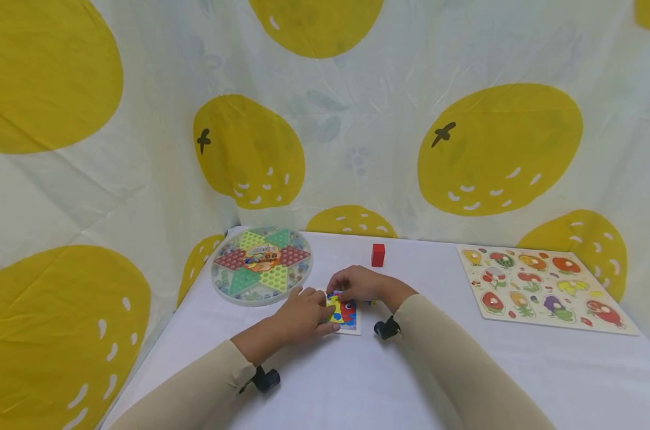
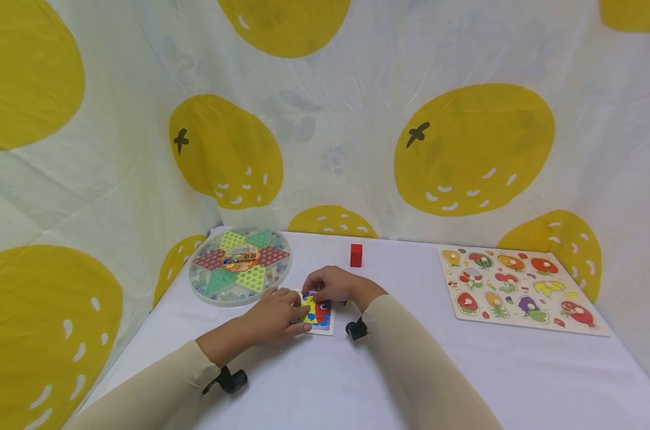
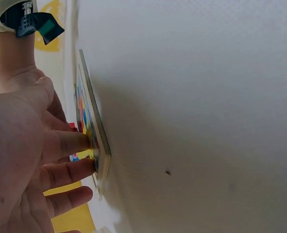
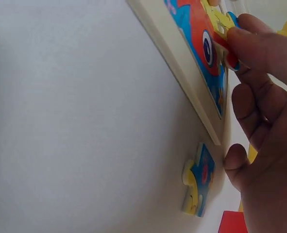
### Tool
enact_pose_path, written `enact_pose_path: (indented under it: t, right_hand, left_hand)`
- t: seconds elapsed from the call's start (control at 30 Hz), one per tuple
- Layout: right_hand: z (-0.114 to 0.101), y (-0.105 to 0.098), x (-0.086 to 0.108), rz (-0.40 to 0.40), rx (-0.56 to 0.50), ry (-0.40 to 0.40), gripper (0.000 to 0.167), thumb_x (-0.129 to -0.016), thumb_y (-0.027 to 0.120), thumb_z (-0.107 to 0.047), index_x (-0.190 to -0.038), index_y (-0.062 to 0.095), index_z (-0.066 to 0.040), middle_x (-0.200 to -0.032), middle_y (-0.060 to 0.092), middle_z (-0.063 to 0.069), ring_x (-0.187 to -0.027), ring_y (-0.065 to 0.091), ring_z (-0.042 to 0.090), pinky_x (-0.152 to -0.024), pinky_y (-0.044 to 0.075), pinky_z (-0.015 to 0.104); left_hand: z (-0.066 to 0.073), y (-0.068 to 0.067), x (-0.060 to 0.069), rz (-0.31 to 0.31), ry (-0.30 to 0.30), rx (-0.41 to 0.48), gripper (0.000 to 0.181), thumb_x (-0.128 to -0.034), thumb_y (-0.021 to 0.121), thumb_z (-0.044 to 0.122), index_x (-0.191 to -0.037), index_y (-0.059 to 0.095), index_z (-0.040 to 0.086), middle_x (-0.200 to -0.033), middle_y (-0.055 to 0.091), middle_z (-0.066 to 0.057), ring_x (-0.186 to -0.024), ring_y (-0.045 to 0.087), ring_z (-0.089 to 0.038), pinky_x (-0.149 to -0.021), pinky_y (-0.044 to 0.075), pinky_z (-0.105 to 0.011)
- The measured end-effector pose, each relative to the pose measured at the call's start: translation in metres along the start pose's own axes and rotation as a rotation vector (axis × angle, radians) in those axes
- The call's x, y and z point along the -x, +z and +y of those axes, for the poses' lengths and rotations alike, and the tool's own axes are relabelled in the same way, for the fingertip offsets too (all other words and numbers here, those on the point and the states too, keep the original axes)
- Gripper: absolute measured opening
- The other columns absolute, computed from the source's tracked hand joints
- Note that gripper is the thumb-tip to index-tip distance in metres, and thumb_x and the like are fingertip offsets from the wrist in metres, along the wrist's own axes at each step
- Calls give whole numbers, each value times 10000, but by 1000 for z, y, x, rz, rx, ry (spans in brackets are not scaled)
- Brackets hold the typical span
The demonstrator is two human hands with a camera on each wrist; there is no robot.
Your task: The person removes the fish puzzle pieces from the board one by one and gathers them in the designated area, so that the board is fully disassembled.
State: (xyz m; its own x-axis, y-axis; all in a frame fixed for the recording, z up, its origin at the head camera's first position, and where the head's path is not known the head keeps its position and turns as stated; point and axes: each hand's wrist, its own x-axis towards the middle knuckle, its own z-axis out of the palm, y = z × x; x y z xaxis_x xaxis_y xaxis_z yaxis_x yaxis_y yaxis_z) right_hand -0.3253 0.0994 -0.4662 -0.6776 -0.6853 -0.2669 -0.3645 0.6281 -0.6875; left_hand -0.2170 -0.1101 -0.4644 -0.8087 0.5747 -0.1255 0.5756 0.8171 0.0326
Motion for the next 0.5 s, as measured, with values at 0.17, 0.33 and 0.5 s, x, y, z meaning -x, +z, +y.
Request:
enact_pose_path:
  t: [0.17, 0.33, 0.5]
  right_hand:
    - [0, -1, 1, 14, -40, -10, 180, -981, 788, -121, -1119, 793, -235, -1024, 711, -52, -1031, 627, 190, -940, 554, 356]
    - [-1, -3, 1, 15, -60, -7, 172, -978, 789, -112, -1111, 789, -221, -1016, 718, -44, -1020, 636, 187, -937, 558, 360]
    - [3, -4, 1, 22, -61, -19, 171, -985, 779, -121, -1111, 796, -235, -1022, 726, -47, -1016, 642, 192, -937, 548, 374]
  left_hand:
    - [1, -2, -2, 1, 0, 5, 570, -1051, 545, 644, -1451, 700, 268, -1183, 612, 23, -1242, 517, -222, -1182, 319, -656]
    - [1, -2, -3, 1, -7, -4, 576, -1043, 550, 653, -1438, 709, 264, -1173, 614, 24, -1254, 515, -225, -1192, 306, -661]
    - [2, -2, -3, -7, -5, -3, 580, -1045, 546, 652, -1437, 711, 257, -1168, 616, 18, -1257, 519, -231, -1190, 309, -663]
